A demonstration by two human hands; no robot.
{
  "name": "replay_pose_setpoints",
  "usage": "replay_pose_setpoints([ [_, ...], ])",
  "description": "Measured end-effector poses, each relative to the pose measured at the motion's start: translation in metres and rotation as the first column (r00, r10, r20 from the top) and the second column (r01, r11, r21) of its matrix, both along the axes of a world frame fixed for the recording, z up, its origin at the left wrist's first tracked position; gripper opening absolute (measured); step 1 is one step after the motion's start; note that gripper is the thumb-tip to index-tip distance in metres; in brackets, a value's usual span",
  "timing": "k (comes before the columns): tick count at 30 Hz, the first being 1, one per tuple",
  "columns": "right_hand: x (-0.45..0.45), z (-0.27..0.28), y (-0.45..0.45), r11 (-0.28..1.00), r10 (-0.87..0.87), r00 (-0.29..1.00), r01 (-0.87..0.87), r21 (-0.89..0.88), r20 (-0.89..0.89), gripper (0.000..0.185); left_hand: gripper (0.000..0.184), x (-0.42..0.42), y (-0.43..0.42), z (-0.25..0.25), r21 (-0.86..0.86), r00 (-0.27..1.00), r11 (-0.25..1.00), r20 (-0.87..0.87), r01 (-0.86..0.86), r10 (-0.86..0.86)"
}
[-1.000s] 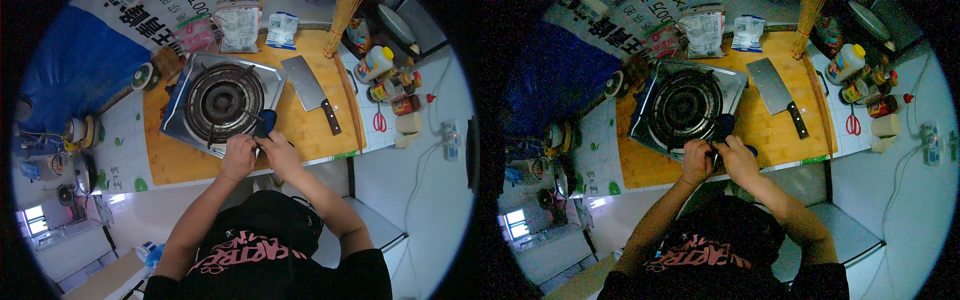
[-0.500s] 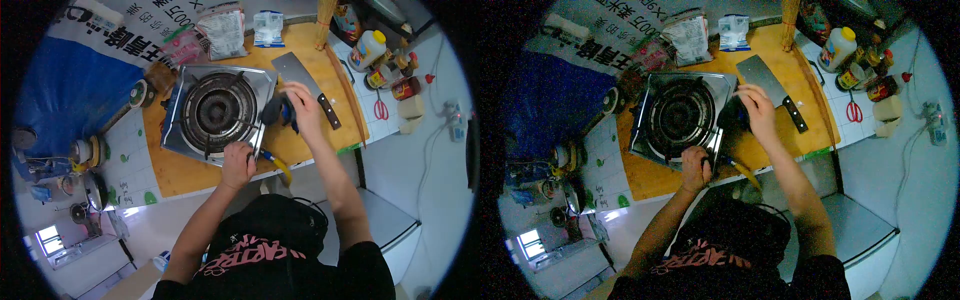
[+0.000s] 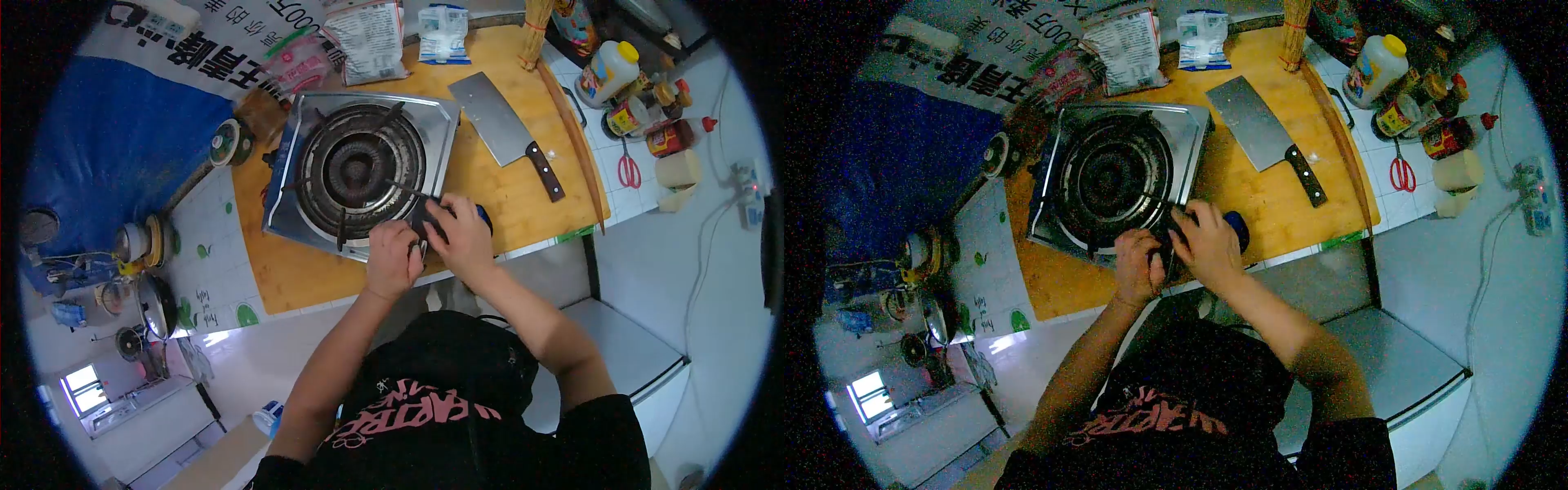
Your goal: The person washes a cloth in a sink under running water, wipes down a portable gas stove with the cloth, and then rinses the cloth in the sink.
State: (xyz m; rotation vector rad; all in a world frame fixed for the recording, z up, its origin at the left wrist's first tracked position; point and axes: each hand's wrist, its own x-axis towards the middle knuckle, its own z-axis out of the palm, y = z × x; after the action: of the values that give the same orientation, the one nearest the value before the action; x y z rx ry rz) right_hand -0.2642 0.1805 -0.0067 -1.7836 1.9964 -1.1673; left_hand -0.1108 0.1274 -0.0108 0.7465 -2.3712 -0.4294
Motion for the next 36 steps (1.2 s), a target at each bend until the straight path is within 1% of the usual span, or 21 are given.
replay_pose_setpoints([
  [2,0.009,0.000,0.010,0.994,0.105,0.994,-0.104,0.028,-0.036,0.039,0.028,0.001,-0.001,-0.004,-0.015,0.998,0.999,-0.048,0.029,-0.029],
  [6,0.026,-0.007,0.022,0.948,0.306,0.952,-0.302,0.103,-0.024,0.030,0.030,0.001,-0.002,0.001,0.015,0.997,0.999,-0.067,0.040,-0.039],
  [8,0.020,0.005,0.020,0.936,0.332,0.943,-0.331,0.118,0.014,0.021,0.031,0.000,-0.002,0.007,0.008,0.994,0.999,-0.096,0.044,-0.043],
  [10,0.013,0.013,0.016,0.982,0.180,0.922,-0.187,-0.015,0.341,0.018,0.030,0.007,0.002,0.016,-0.031,0.995,0.999,-0.095,0.016,-0.019],
  [12,0.005,0.024,0.007,0.997,0.014,0.955,0.008,-0.070,0.297,0.015,0.028,0.020,0.010,0.026,-0.062,0.996,0.998,-0.085,-0.022,0.016],
  [14,0.011,0.021,0.002,0.997,-0.050,0.995,0.054,-0.049,0.081,0.014,0.028,0.039,0.019,0.035,-0.056,0.998,0.998,-0.056,-0.026,0.023],
  [15,0.018,0.016,0.002,0.998,-0.033,0.996,0.038,-0.055,0.085,0.014,0.019,0.048,0.023,0.036,-0.069,0.994,0.994,-0.079,-0.081,0.076],
  [16,0.028,0.010,0.006,0.997,0.072,0.997,-0.072,-0.011,-0.037,0.014,0.019,0.060,0.024,0.033,-0.075,0.993,0.993,-0.078,-0.093,0.088],
  [17,0.035,0.008,0.009,0.984,0.177,0.972,-0.173,0.044,-0.155,0.013,0.017,0.075,0.022,0.028,-0.017,0.980,0.985,-0.107,-0.172,0.169],
  [18,0.039,0.009,0.012,0.983,0.185,0.970,-0.181,0.040,-0.156,0.013,0.015,0.089,0.020,0.024,0.046,0.959,0.968,-0.132,-0.245,0.249],
  [19,0.043,0.012,0.016,0.961,0.273,0.956,-0.268,0.063,-0.109,0.013,0.015,0.100,0.018,0.025,0.044,0.958,0.967,-0.134,-0.251,0.255],
  [21,0.036,0.022,0.019,0.881,0.472,0.880,-0.473,0.008,0.051,0.013,0.016,0.118,0.007,0.029,0.089,0.798,0.799,-0.051,-0.595,0.600],
  [22,0.031,0.027,0.021,0.881,0.472,0.881,-0.472,0.008,0.041,0.013,0.016,0.129,-0.003,0.032,0.090,0.799,0.800,-0.062,-0.593,0.599],
  [24,0.026,0.032,0.026,0.928,0.357,0.831,-0.367,-0.061,0.427,0.018,0.021,0.148,-0.031,0.040,0.014,0.794,0.796,-0.063,-0.605,0.605],
  [25,0.022,0.031,0.032,0.976,0.140,0.763,-0.215,0.042,0.631,0.018,0.021,0.154,-0.040,0.044,0.018,0.794,0.797,-0.072,-0.604,0.603],
  [26,0.022,0.038,0.033,0.981,-0.091,0.624,-0.079,0.179,0.776,0.019,0.021,0.161,-0.049,0.048,0.088,0.798,0.799,-0.052,-0.595,0.601],
  [28,0.021,0.074,0.036,0.950,-0.310,0.153,0.018,0.312,0.938,0.018,0.020,0.173,-0.068,0.049,0.171,0.806,0.798,-0.036,-0.578,0.591],
  [32,0.056,0.101,0.038,0.955,-0.293,0.186,0.109,0.277,0.938,0.018,0.018,0.194,-0.094,0.050,0.312,0.848,0.820,-0.074,-0.480,0.525],
  [34,0.087,0.111,0.032,0.972,-0.235,0.213,0.038,0.233,0.948,0.017,0.018,0.201,-0.095,0.059,0.394,0.859,0.816,-0.113,-0.422,0.499],
  [35,0.108,0.120,0.023,0.975,-0.222,0.275,0.039,0.220,0.935,0.017,0.024,0.204,-0.088,0.065,0.610,0.889,0.739,-0.119,-0.286,0.443],
  [36,0.123,0.125,0.013,0.991,-0.084,0.414,-0.063,0.121,0.906,0.018,0.029,0.206,-0.081,0.073,0.784,0.913,0.607,-0.141,-0.133,0.383],
])
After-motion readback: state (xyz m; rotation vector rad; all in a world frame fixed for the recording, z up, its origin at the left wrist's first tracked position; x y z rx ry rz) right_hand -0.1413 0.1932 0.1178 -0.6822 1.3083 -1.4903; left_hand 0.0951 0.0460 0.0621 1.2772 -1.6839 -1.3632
